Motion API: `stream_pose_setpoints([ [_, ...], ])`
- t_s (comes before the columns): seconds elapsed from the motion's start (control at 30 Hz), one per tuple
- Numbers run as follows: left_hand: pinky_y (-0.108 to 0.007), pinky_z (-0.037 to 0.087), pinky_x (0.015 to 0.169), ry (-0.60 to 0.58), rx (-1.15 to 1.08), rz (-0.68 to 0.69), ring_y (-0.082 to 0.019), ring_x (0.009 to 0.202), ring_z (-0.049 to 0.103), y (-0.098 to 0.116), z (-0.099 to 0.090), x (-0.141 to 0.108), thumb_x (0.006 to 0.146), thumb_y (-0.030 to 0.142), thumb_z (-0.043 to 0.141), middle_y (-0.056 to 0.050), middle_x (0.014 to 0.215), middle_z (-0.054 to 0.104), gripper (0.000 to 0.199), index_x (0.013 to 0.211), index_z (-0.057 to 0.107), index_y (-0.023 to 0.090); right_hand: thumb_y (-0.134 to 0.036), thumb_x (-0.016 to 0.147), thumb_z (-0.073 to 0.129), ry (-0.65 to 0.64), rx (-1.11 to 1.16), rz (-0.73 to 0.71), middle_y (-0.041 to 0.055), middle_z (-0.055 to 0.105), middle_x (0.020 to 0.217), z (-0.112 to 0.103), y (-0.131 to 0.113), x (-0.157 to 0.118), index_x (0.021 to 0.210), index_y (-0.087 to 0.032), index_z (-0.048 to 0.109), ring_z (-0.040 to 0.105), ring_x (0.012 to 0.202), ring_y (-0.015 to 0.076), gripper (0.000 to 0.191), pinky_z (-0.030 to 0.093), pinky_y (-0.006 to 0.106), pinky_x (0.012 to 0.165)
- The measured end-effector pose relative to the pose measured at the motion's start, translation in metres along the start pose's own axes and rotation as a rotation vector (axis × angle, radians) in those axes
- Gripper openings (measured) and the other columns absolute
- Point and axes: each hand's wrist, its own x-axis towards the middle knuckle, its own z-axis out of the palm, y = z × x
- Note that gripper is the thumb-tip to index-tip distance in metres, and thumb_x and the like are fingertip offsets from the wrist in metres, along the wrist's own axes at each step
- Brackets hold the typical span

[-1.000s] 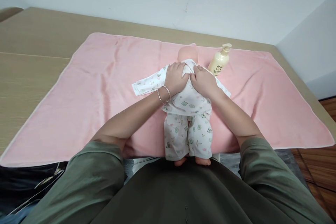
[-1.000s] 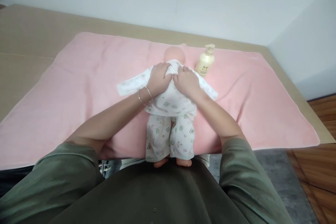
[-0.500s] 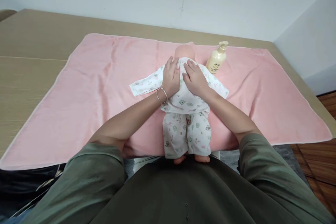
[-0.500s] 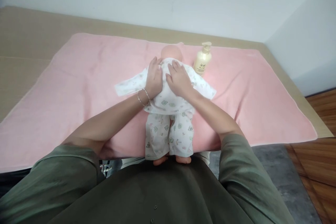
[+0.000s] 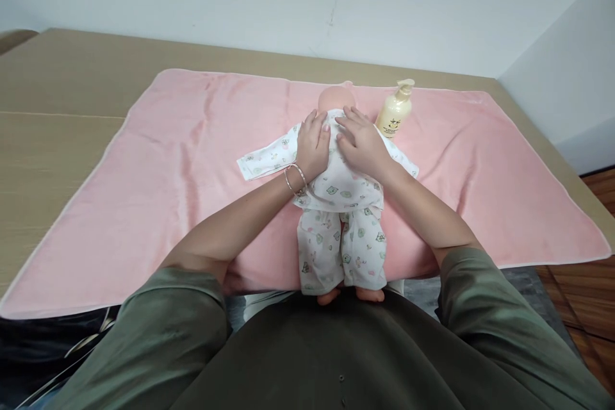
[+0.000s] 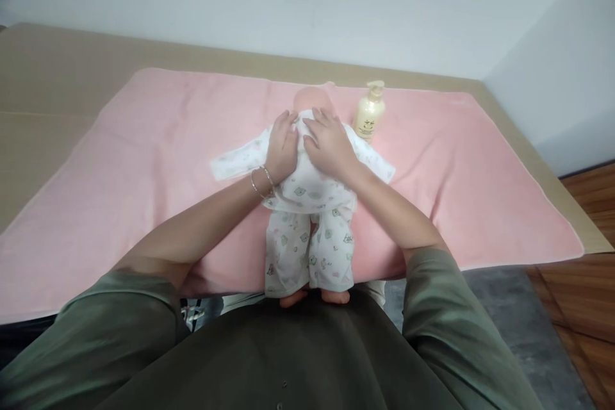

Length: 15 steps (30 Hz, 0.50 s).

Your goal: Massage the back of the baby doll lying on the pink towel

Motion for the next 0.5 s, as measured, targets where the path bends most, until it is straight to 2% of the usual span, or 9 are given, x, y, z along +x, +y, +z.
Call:
stream_pose_setpoints([
  [0.07, -0.053, 0.028, 0.133, 0.005, -0.024, 0.003, -0.032, 0.155, 0.046, 0.000, 0.000, 0.001, 0.106, 0.073, 0.024, -0.017, 0.161, 0.054, 0.073, 0.145, 0.061, 0.023, -0.020, 0.102, 0.048, -0.014, -0.029, 0.017, 0.0153, 0.044, 0.170, 0.000, -0.003, -0.001, 0.150, -0.014, 0.061, 0.032, 0.163, 0.0338, 0.050, 0.025, 0.060, 0.134],
  [0.17, -0.052, 0.030, 0.132, -0.003, -0.052, -0.016, -0.034, 0.153, 0.048, 0.004, -0.001, 0.000, 0.106, 0.072, 0.028, -0.020, 0.159, 0.056, 0.073, 0.144, 0.060, 0.019, -0.019, 0.104, 0.046, -0.135, -0.078, 0.035, 0.0182, 0.040, 0.172, -0.002, -0.013, -0.003, 0.155, -0.012, 0.057, 0.031, 0.163, 0.0381, 0.052, 0.025, 0.064, 0.133],
  [0.27, -0.054, 0.034, 0.128, -0.041, -0.027, -0.062, -0.036, 0.147, 0.053, 0.013, -0.005, 0.003, 0.106, 0.060, 0.034, -0.022, 0.153, 0.060, 0.065, 0.147, 0.056, 0.014, -0.022, 0.105, 0.048, -0.248, -0.075, -0.020, 0.0170, 0.042, 0.171, -0.021, -0.018, -0.009, 0.154, -0.016, 0.059, 0.033, 0.162, 0.0405, 0.050, 0.032, 0.065, 0.130],
  [0.33, -0.055, 0.035, 0.127, -0.091, 0.013, -0.094, -0.037, 0.145, 0.054, 0.022, -0.011, 0.009, 0.102, 0.051, 0.044, -0.022, 0.153, 0.061, 0.061, 0.148, 0.054, 0.013, -0.024, 0.105, 0.048, -0.223, -0.054, -0.057, 0.0155, 0.043, 0.171, -0.044, -0.014, -0.015, 0.152, -0.017, 0.061, 0.033, 0.162, 0.0395, 0.050, 0.032, 0.063, 0.131],
  [0.4, -0.055, 0.037, 0.125, -0.182, 0.042, -0.140, -0.039, 0.144, 0.055, 0.034, -0.021, 0.021, 0.093, 0.043, 0.056, -0.020, 0.152, 0.062, 0.061, 0.146, 0.056, 0.014, -0.029, 0.106, 0.046, -0.136, -0.023, -0.034, 0.0132, 0.038, 0.173, -0.069, -0.001, -0.018, 0.157, -0.019, 0.056, 0.028, 0.164, 0.0387, 0.052, 0.028, 0.065, 0.132],
  [0.43, -0.055, 0.039, 0.124, -0.246, 0.041, -0.178, -0.039, 0.142, 0.056, 0.041, -0.027, 0.029, 0.089, 0.039, 0.061, -0.019, 0.149, 0.064, 0.058, 0.142, 0.060, 0.016, -0.032, 0.107, 0.046, -0.094, -0.007, -0.012, 0.0119, 0.037, 0.174, -0.080, 0.008, -0.019, 0.159, -0.020, 0.053, 0.026, 0.165, 0.0385, 0.054, 0.025, 0.067, 0.133],
  [0.5, -0.052, 0.048, 0.113, -0.367, -0.004, -0.280, -0.039, 0.128, 0.065, 0.057, -0.038, 0.045, 0.084, 0.032, 0.064, -0.015, 0.131, 0.073, 0.041, 0.122, 0.070, 0.017, -0.039, 0.106, 0.047, -0.039, 0.016, 0.048, 0.0107, 0.035, 0.176, -0.096, 0.031, -0.018, 0.161, -0.022, 0.050, 0.019, 0.166, 0.0399, 0.057, 0.022, 0.071, 0.132],
])
